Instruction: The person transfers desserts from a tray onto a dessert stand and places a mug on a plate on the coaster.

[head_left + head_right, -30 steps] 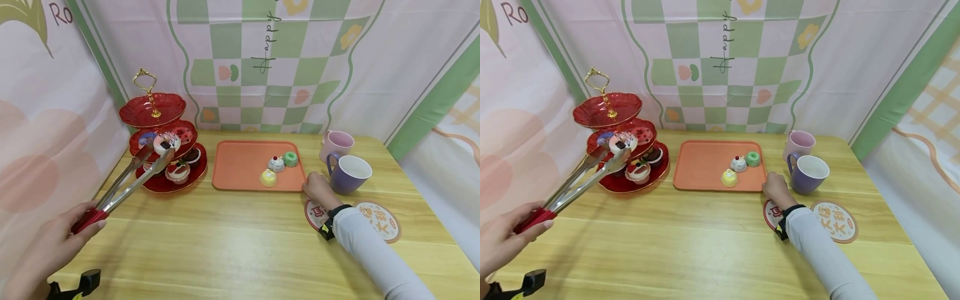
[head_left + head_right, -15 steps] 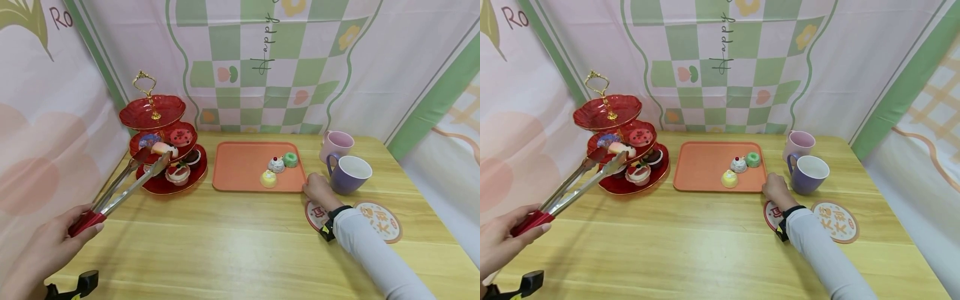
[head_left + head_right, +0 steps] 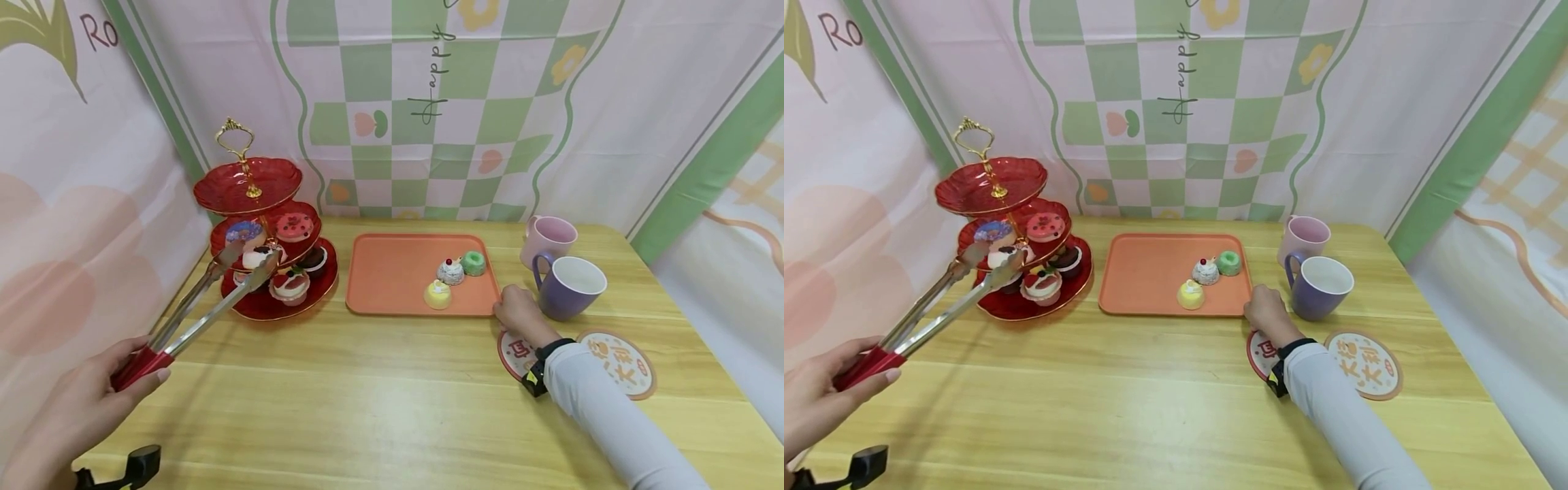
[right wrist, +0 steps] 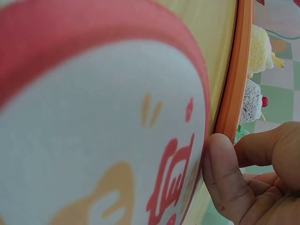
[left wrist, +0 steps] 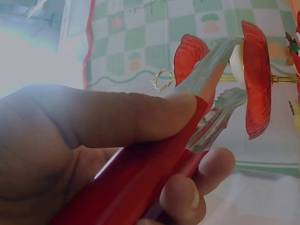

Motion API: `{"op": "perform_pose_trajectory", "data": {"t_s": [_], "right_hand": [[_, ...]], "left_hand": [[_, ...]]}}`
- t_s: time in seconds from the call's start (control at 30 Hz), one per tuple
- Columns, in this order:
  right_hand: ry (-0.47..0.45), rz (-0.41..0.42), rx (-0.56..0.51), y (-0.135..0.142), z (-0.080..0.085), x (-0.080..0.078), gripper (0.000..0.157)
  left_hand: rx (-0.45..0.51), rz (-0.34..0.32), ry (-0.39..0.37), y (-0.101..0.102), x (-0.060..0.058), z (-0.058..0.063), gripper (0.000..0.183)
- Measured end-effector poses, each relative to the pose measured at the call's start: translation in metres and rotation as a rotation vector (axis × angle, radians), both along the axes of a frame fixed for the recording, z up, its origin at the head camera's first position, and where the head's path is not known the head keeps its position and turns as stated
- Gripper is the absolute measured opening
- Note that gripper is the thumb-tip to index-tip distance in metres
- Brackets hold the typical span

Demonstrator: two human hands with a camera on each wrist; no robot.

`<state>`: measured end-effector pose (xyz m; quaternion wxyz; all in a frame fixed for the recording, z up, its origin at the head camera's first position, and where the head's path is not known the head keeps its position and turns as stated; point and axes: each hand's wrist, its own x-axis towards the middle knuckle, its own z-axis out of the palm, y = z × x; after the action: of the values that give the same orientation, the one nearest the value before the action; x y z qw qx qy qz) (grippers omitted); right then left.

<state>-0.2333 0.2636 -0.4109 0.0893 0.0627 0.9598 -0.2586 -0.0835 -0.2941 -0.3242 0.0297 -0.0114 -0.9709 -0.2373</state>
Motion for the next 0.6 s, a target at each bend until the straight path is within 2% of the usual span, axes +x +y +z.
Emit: {"op": "perform_pose_trajectory", "data": {"t_s": [0.3,0.6], "right_hand": [[-0.007,-0.008,-0.015,-0.0002,0.0005,0.0008,0.018],[-0.016,-0.008,-0.026,-0.0006,0.0018,0.0003,0.018]], "left_hand": [[0.018,0.019,0.017,-0.0001,0.0032,-0.0009,0.054],[-0.016,-0.008,0.133,0.0081,-0.0018,-0.0005,0.043]]}}
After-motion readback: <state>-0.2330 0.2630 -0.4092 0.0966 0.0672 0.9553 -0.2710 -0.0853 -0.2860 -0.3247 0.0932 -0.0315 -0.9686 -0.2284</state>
